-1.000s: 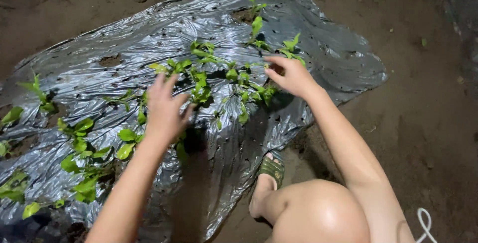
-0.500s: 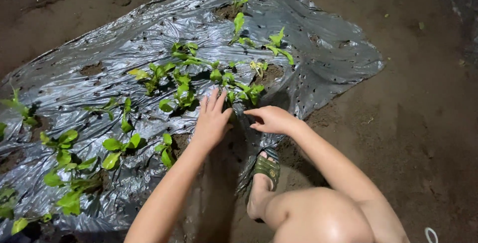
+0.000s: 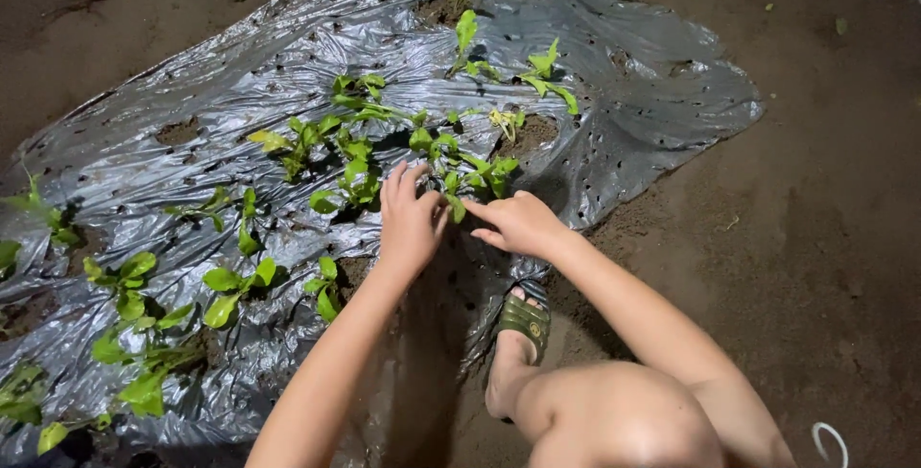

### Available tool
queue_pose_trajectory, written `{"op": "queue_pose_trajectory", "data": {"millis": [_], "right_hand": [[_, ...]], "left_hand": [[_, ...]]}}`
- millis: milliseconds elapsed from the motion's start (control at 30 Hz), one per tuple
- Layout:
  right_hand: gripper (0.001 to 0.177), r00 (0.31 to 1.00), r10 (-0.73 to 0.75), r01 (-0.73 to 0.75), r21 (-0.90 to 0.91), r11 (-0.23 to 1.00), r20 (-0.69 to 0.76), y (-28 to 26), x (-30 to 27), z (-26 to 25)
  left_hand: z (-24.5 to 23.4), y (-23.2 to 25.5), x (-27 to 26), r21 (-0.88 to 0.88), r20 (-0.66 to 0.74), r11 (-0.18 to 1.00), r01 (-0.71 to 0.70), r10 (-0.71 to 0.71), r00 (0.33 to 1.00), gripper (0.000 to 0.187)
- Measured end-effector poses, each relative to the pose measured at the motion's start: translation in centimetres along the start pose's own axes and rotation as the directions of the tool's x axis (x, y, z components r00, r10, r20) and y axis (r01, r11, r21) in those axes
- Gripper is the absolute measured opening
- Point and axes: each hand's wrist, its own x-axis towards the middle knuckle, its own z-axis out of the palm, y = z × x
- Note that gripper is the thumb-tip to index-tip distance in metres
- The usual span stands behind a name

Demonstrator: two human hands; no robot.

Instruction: The person plants small green seedlings into holes in a black plastic sheet laid over the soil. They use their hands to place the plants into the soil and press the earth around the base of each seedling to secure them.

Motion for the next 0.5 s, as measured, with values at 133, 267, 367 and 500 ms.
{"op": "queue_pose_trajectory", "data": {"millis": [133, 267, 367, 500], "right_hand": [[0.055, 1.0, 0.009, -0.008, -0.14, 0.99, 0.005, 0.7, 0.5, 2.5], [0.059, 0.998, 0.029, -0.019, -0.177, 0.984, 0.054, 0.8, 0.5, 3.5], [0.059, 0.998, 0.035, -0.025, -0.204, 0.979, 0.048, 1.0, 0.7, 4.3], [0.055, 0.998, 0.024, -0.019, -0.103, 0.995, 0.049, 0.8, 0.4, 3.0]], "left_hand": [[0.2, -0.8, 0.8, -0.099, -0.036, 0.991, 0.087, -0.091, 0.995, 0.015], [-1.3, 0.1, 0.9, -0.141, 0.015, 0.972, 0.189, -0.189, 0.982, 0.012], [-2.0, 0.4, 0.7, -0.092, 0.027, 0.977, 0.194, -0.192, 0.981, 0.011], [-1.9, 0.3, 0.2, -0.057, 0.043, 0.979, 0.193, -0.191, 0.981, 0.01]]}}
